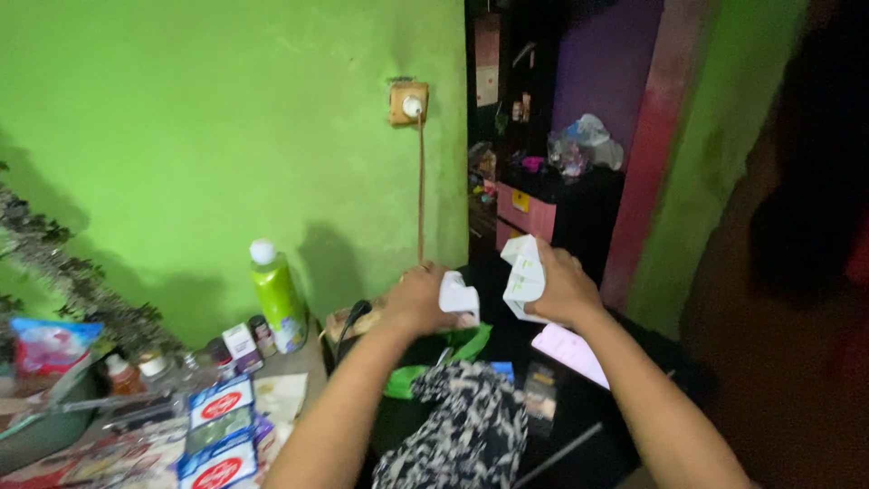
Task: The person wipes the inside of a rice cooker with a cloth, closes the lid, and moves the appliance to another surface. They then handle a patterned cloth and a small basket, emptying its contents onto a table.
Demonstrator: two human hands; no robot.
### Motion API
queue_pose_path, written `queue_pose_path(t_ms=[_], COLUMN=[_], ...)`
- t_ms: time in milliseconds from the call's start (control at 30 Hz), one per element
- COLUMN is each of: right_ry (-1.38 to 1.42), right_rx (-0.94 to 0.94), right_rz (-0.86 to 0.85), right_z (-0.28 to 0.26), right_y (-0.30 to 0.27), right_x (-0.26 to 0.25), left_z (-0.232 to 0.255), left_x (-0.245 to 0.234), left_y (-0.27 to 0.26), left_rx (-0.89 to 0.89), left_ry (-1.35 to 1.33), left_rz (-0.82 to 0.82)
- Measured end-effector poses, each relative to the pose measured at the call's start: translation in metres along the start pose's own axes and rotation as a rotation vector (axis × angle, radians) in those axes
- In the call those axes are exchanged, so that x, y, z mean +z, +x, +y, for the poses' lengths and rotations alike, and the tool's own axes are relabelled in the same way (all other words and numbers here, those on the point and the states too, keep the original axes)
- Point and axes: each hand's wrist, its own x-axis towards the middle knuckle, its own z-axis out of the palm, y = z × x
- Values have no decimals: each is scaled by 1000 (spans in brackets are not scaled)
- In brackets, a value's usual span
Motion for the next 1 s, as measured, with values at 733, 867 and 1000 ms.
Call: queue_pose_path(t_ms=[733,867,1000], right_ry=[50,21,30], right_rx=[-174,-191,-229], right_rz=[-553,-579,-608], right_z=[107,109,102], right_y=[122,121,125], right_x=[83,76,72], left_z=[56,54,46], left_x=[74,58,43], left_y=[76,62,46], left_rx=[44,35,43], left_ry=[3,10,15], left_rz=[-460,-403,-351])
